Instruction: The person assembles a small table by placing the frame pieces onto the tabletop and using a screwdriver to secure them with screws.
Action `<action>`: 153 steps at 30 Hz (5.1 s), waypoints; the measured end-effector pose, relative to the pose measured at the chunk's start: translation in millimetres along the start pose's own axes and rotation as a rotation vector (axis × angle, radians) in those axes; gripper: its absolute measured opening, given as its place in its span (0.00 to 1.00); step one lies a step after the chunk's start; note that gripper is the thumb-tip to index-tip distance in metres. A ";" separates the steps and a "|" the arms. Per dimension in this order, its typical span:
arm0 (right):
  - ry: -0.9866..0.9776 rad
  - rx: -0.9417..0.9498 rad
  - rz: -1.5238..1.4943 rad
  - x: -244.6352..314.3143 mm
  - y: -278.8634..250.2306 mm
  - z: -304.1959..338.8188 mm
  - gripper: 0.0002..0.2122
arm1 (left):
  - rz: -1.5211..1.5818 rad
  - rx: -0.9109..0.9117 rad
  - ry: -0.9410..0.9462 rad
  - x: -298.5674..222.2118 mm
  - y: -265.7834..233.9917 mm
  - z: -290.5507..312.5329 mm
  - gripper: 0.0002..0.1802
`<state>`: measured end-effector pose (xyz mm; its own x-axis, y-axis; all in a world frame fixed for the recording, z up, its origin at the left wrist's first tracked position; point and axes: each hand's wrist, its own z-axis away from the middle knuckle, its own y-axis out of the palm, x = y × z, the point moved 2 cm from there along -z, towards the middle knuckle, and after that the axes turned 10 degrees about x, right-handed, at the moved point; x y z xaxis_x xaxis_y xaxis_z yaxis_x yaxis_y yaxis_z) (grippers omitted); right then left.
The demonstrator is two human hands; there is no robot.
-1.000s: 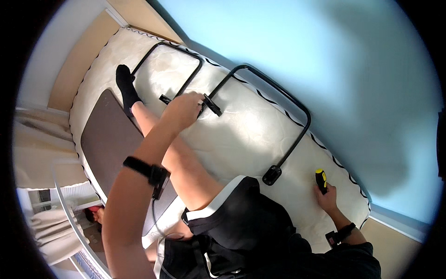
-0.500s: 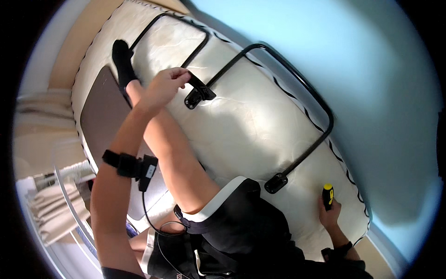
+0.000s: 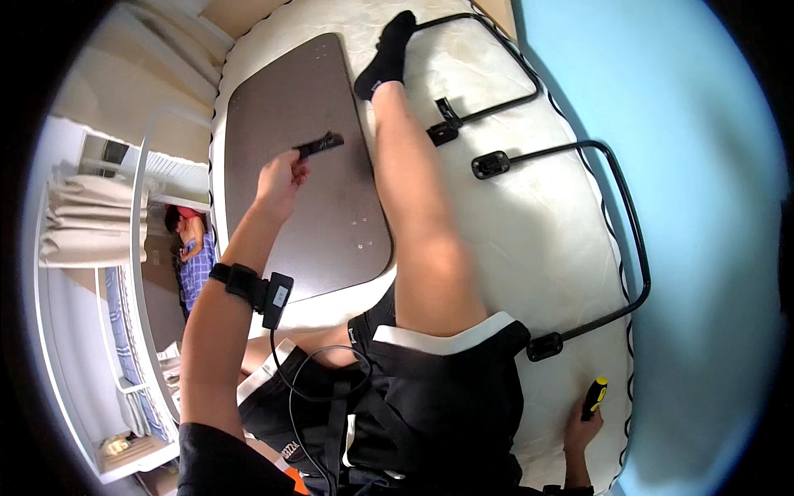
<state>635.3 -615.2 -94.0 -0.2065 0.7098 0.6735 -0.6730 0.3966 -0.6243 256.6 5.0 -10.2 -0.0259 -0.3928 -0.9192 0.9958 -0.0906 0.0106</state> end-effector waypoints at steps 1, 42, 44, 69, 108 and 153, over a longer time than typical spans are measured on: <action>-0.010 -0.010 -0.017 4.8 -0.6 -1.6 0.10 | 0.033 -0.030 -0.030 11.7 -13.2 1.2 0.08; -0.839 -0.437 0.047 306.1 -108.0 -59.8 0.07 | 0.291 0.278 0.340 15.1 -126.8 257.1 0.08; -0.948 -0.482 -0.061 333.2 -134.8 -43.9 0.09 | 0.283 0.327 0.351 12.0 -112.5 262.3 0.08; -0.234 0.639 -1.018 371.6 102.0 53.2 0.21 | 0.185 -0.116 0.651 -54.0 -191.6 284.3 0.18; -0.162 0.883 -0.532 487.7 335.8 -121.5 0.08 | -0.991 -0.099 0.014 58.3 -235.1 82.4 0.17; -0.477 0.856 -0.326 487.7 332.4 -102.3 0.21 | -0.981 -0.148 0.748 79.2 -78.4 57.0 0.19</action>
<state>383.5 -77.7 -13.6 -0.0579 0.2632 0.9630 -0.9883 -0.1517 -0.0180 171.5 -71.2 -61.4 -0.7569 0.4050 -0.5129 0.5857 0.0724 -0.8073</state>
